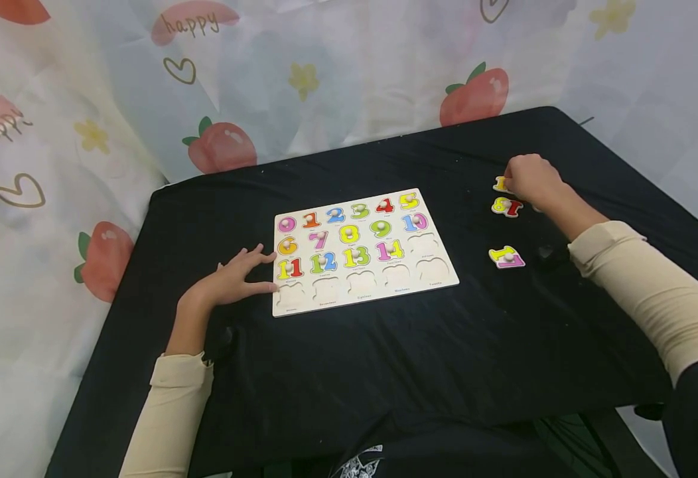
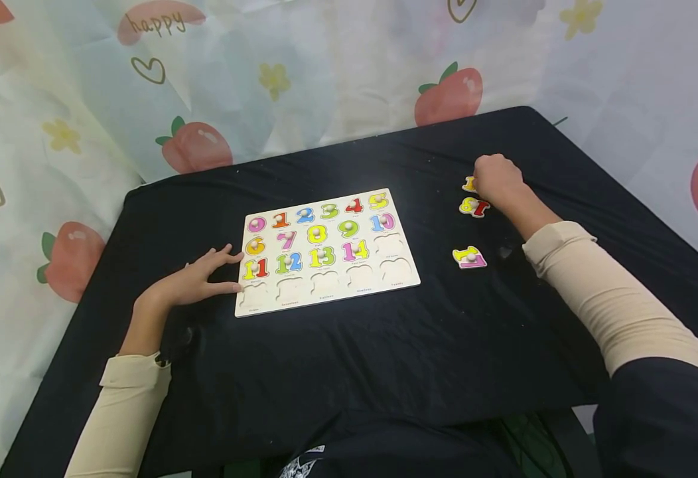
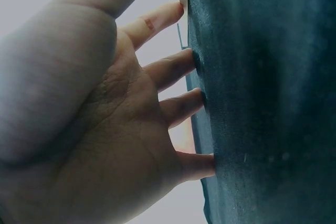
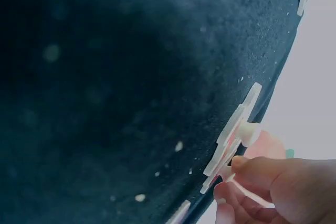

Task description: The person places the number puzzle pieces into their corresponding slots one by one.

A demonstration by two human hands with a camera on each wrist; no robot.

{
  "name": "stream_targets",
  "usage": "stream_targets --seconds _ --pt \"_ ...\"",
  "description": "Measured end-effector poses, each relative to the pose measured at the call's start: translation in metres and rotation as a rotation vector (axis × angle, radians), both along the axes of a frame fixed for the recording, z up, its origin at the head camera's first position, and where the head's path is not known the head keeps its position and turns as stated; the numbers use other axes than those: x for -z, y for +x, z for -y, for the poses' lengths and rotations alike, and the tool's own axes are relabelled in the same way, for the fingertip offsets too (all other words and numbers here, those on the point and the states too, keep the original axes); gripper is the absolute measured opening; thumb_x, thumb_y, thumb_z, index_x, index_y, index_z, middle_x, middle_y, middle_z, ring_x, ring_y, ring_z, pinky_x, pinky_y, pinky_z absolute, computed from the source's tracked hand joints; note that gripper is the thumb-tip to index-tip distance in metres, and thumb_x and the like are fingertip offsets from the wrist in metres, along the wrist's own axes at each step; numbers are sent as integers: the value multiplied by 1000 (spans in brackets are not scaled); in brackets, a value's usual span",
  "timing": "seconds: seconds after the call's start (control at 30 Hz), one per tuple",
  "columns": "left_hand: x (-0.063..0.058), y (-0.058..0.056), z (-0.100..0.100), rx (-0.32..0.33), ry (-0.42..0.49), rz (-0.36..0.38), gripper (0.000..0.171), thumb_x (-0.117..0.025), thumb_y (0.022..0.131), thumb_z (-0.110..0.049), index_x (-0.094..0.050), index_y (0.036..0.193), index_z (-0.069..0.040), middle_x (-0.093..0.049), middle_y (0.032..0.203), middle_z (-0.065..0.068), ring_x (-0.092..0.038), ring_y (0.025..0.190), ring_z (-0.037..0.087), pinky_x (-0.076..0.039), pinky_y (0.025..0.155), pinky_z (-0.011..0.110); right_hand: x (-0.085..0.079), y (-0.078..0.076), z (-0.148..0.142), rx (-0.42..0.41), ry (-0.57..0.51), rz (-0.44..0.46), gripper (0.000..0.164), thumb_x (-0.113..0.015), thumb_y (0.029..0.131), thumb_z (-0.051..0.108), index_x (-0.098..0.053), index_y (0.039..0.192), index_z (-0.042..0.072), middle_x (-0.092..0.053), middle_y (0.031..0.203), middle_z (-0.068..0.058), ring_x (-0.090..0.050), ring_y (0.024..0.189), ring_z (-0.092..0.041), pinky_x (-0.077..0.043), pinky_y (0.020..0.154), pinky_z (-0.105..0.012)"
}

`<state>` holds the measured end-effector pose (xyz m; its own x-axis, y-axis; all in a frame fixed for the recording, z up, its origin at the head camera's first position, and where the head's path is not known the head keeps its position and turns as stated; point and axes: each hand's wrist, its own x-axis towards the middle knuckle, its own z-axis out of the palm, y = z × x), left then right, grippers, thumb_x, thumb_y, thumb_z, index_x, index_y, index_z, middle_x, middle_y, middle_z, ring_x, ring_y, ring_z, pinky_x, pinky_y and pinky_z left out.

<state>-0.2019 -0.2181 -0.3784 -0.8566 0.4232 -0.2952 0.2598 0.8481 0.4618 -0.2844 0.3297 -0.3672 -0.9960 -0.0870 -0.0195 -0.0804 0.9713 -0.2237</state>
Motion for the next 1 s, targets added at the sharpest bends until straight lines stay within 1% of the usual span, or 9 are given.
stream_targets --seconds 0.1,0.2,0.3,0.4,0.5,0.63,0.73,0.9,1.0 --pt "1 0 0 -1 -1 0 79 -64 85 -47 -31 148 -12 -11 155 15 1 140 38 0 100 70 0 0 -2 19 -12 18 21 -53 89 4 -60 95 -15 -60 81 -23 -56 70 -33 -47 63 -48" --pt "1 0 1 0 0 1 79 -65 85 -46 -31 148 -11 -11 155 16 1 140 38 1 100 70 -1 1 -2 16 -13 21 19 -54 88 3 -60 90 -15 -59 77 -21 -56 68 -31 -47 63 -48" --pt "2 -1 2 2 -3 1 79 -65 85 -45 -31 148 -11 -10 155 16 1 140 39 1 99 71 -2 2 1 1 -9 7 18 -54 88 2 -60 89 -15 -59 76 -20 -55 67 -30 -47 63 -48" --pt "1 -1 1 3 -7 1 79 -65 85 -45 -31 148 -11 -11 155 17 1 140 39 1 99 71 -6 5 7 -16 -11 -7 19 -53 89 2 -61 90 -15 -60 76 -20 -55 65 -28 -47 62 -46" --pt "0 -1 1 2 -5 0 79 -66 85 -44 -31 148 -11 -11 155 17 0 140 40 1 99 71 -12 8 18 -40 -14 -14 21 -52 90 3 -62 93 -14 -61 80 -21 -56 63 -26 -48 59 -43" --pt "-2 -1 0 1 -6 0 78 -65 85 -44 -31 147 -11 -11 155 17 0 140 40 0 99 72 -21 13 36 -97 -12 -37 21 -52 90 4 -62 94 -14 -62 85 -23 -57 63 -24 -49 59 -41" --pt "-3 -1 0 1 -7 3 78 -65 86 -44 -32 147 -11 -11 155 18 0 140 40 0 99 72 -26 18 50 -135 -12 -50 19 -53 90 4 -63 93 -12 -61 83 -21 -55 64 -24 -48 60 -41" --pt "-1 -1 0 4 -8 4 79 -65 85 -45 -31 148 -11 -10 155 17 1 140 40 0 99 72 -34 27 73 -163 -14 -10 15 -56 90 4 -64 92 -9 -61 81 -16 -53 67 -25 -47 62 -40" --pt "0 -2 0 5 -10 3 79 -65 85 -45 -31 148 -11 -10 155 17 1 140 40 0 99 71 -36 32 86 -184 -24 21 14 -58 90 4 -65 93 -7 -62 81 -14 -53 68 -25 -47 62 -37"
